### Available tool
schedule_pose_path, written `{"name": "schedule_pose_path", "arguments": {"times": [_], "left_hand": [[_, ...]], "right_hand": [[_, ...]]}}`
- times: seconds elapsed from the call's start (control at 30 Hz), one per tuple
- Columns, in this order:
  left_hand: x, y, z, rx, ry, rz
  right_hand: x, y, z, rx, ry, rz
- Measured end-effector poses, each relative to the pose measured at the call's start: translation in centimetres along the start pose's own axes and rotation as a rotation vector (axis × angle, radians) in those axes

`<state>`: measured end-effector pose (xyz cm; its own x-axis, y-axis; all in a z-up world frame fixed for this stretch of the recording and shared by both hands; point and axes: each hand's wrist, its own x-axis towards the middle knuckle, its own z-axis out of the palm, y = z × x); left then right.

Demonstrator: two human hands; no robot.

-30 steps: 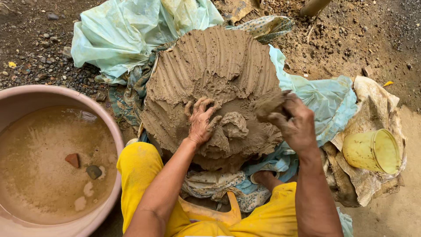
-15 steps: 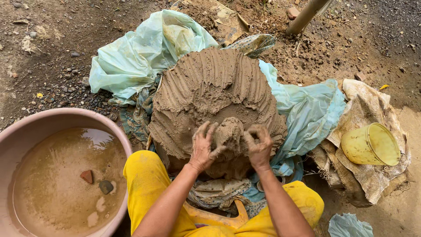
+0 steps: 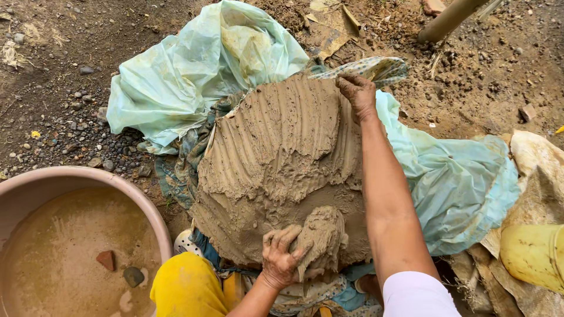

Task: The person kneads and wedges a large mass of clay by hand while sitting on a stool. They repeatedly pull and push the clay to prepare it for use.

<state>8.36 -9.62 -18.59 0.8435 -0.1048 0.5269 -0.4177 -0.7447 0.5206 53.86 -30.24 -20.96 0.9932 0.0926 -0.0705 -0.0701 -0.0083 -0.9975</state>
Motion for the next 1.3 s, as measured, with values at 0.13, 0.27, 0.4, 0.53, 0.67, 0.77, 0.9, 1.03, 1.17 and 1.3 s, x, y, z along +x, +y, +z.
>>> {"name": "schedule_pose_path", "arguments": {"times": [0.13,0.27,0.4,0.53,0.67,0.77,0.9,1.03,1.17,1.3], "left_hand": [[-0.2,-0.6,0.2,-0.061,-0.04,-0.03],[0.5,-0.3,0.4,-0.115,0.086,0.046],[1.1,-0.2,0.0,-0.067,0.038,0.016],[0.5,-0.2,0.5,-0.051,0.048,0.026],[0.6,-0.5,0.5,-0.033,0.018,0.032],[1.4,0.0,-0.2,-0.06,0.062,0.045],[2.2,0.2,-2.8,-0.144,-0.247,-0.113],[3.9,-1.8,-5.2,-0.715,-0.356,-0.375],[3.5,-3.9,-5.3,-0.902,0.152,-0.663],[3.7,-2.6,-7.5,-0.649,0.137,-0.712]], "right_hand": [[0.4,0.8,0.7,-0.181,-0.007,0.013],[-3.0,-1.5,1.4,-0.361,-0.072,0.158],[-6.3,-3.0,2.6,-0.562,-0.111,0.128],[-10.6,-4.2,3.3,-0.437,-0.237,0.225],[-17.4,-7.3,6.4,-0.673,-0.191,0.354],[-23.8,-10.6,7.9,-0.856,-0.292,0.443],[-32.2,-20.1,4.9,-0.67,-0.107,-0.117],[-40.7,-29.3,1.7,-0.887,0.223,-0.941],[-46.6,-21.6,4.6,-0.796,0.53,-1.01],[-52.3,-10.5,8.7,-1.103,0.416,-0.898]]}}
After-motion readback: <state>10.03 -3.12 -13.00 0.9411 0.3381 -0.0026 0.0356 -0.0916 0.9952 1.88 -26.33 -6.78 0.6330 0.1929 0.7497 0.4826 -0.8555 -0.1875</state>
